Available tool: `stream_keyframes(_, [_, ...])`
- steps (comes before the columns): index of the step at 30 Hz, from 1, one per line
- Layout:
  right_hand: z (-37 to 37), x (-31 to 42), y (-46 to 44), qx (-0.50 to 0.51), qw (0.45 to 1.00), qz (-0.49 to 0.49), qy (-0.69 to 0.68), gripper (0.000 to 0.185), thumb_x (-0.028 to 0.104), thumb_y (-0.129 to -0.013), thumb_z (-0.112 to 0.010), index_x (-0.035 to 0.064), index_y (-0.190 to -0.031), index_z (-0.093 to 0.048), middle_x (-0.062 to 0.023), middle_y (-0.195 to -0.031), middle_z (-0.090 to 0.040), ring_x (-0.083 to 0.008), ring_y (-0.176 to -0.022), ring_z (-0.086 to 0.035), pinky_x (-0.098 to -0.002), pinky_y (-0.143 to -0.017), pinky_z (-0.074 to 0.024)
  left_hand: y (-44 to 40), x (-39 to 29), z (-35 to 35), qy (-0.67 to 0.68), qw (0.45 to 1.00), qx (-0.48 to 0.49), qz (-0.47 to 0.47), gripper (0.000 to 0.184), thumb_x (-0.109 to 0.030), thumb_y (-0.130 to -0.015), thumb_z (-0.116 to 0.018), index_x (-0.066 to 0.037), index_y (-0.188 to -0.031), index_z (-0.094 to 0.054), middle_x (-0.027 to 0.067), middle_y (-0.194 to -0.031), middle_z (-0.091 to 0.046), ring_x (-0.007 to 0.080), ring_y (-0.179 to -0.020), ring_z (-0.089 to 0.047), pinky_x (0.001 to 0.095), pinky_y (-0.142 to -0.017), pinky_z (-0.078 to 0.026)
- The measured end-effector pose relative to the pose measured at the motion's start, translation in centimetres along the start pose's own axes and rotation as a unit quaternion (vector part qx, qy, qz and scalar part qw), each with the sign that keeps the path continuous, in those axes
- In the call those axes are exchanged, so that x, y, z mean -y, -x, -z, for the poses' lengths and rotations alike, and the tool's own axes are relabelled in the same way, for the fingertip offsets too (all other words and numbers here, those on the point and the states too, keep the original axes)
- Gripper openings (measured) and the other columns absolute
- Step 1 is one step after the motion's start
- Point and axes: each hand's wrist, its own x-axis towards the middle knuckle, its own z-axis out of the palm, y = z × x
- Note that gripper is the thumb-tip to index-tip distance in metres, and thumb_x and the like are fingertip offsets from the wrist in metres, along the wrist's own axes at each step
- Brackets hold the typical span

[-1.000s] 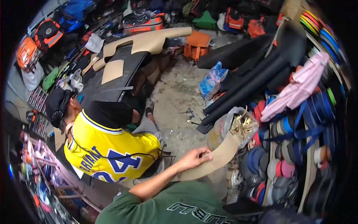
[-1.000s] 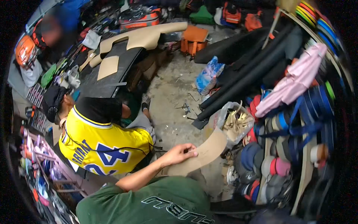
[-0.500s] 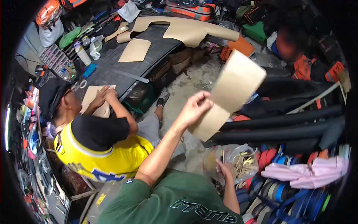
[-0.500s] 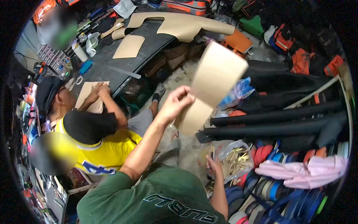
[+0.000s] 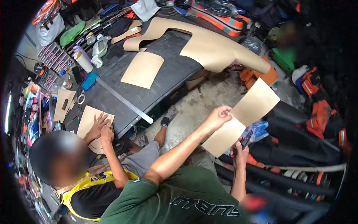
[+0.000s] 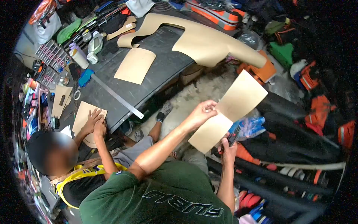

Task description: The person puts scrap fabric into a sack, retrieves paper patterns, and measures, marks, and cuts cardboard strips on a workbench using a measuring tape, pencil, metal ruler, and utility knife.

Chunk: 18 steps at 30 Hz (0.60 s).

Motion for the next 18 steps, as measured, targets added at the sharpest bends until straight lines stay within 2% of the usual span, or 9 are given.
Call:
stream_keyframes(4, [-2.1,-2.2,-10.2,0.057,0.992,-0.075,0.079,0.030,0.024,-0.092,-0.077,0.0063,-0.109,-0.060,0.0014,-0.071,-0.058,-0.0090,-0.049,-0.052,-0.0233,-0.043,-0.0403,-5.5,2.2,3.5,-0.023,0.999,-0.030,0.021,0.024,-0.013,-0.096,-0.068,-0.006,-0.118,-0.064,0.0008,-0.098,-0.067,0.0089,-0.094,-0.062,0.0259,-0.081,-0.051])
stream_keyframes(6, [-3.7,-3.0,-16.0,0.080,0.991,-0.064,0.089,0.030,0.022,-0.091,-0.077,0.0068,-0.110,-0.060,0.0015,-0.074,-0.059,-0.0087,-0.050,-0.052,-0.0236,-0.043,-0.0406,-10.0,2.5,6.2,-0.047,0.997,-0.056,0.016,0.024,-0.015,-0.096,-0.068,-0.006,-0.118,-0.064,0.0009,-0.098,-0.067,0.0092,-0.095,-0.062,0.0261,-0.081,-0.052])
stream_keyframes(10, [-5.2,-1.1,-26.7,0.098,0.985,-0.062,0.126,0.033,0.017,-0.090,-0.078,0.0077,-0.115,-0.059,0.0020,-0.078,-0.059,-0.0079,-0.050,-0.051,-0.0239,-0.043,-0.0410,-18.0,2.1,11.4,0.010,0.992,-0.097,0.082,0.030,-0.022,-0.099,-0.068,-0.006,-0.124,-0.062,0.0048,-0.103,-0.069,0.0151,-0.099,-0.066,0.0309,-0.085,-0.055])
stream_keyframes(11, [-5.5,0.2,-29.4,0.098,0.984,-0.068,0.133,0.033,0.017,-0.090,-0.078,0.0079,-0.115,-0.058,0.0022,-0.079,-0.059,-0.0077,-0.050,-0.051,-0.0239,-0.042,-0.0409,-19.5,1.4,13.7,0.104,0.981,-0.144,0.075,0.035,-0.027,-0.100,-0.067,-0.005,-0.127,-0.060,0.0071,-0.110,-0.069,0.0186,-0.101,-0.067,0.0345,-0.088,-0.057])
stream_keyframes(12, [-6.0,1.0,-32.3,0.099,0.983,-0.073,0.139,0.034,0.016,-0.090,-0.078,0.0080,-0.116,-0.058,0.0025,-0.079,-0.059,-0.0075,-0.050,-0.051,-0.0238,-0.042,-0.0408,-20.8,0.6,16.4,0.196,0.960,-0.188,0.065,0.039,-0.032,-0.102,-0.065,-0.005,-0.130,-0.059,0.0095,-0.116,-0.069,0.0220,-0.103,-0.069,0.0380,-0.091,-0.059])
stream_keyframes(14, [-6.2,2.1,-37.9,0.109,0.982,-0.054,0.142,0.034,0.015,-0.090,-0.078,0.0080,-0.117,-0.058,0.0027,-0.078,-0.058,-0.0075,-0.050,-0.051,-0.0236,-0.042,-0.0408,-22.1,0.0,21.9,0.269,0.931,-0.246,-0.019,0.045,-0.038,-0.103,-0.060,-0.004,-0.132,-0.055,0.0127,-0.129,-0.065,0.0270,-0.111,-0.068,0.0431,-0.098,-0.058])
stream_keyframes(16, [-7.3,3.5,-42.9,0.116,0.982,-0.015,0.146,0.035,0.015,-0.090,-0.077,0.0080,-0.117,-0.058,0.0031,-0.077,-0.057,-0.0074,-0.050,-0.051,-0.0233,-0.041,-0.0407,-22.4,-1.6,27.2,0.323,0.889,-0.311,-0.096,0.047,-0.042,-0.104,-0.057,-0.004,-0.132,-0.055,0.0131,-0.136,-0.062,0.0292,-0.120,-0.064,0.0435,-0.100,-0.057])
stream_keyframes(18, [-9.6,5.7,-46.8,0.116,0.983,-0.008,0.144,0.036,0.014,-0.090,-0.077,0.0079,-0.119,-0.057,0.0034,-0.076,-0.056,-0.0071,-0.050,-0.051,-0.0231,-0.041,-0.0406,-22.9,-2.9,32.4,0.358,0.837,-0.378,-0.170,0.048,-0.040,-0.104,-0.058,-0.004,-0.134,-0.054,0.0149,-0.136,-0.061,0.0319,-0.121,-0.063,0.0469,-0.102,-0.055])
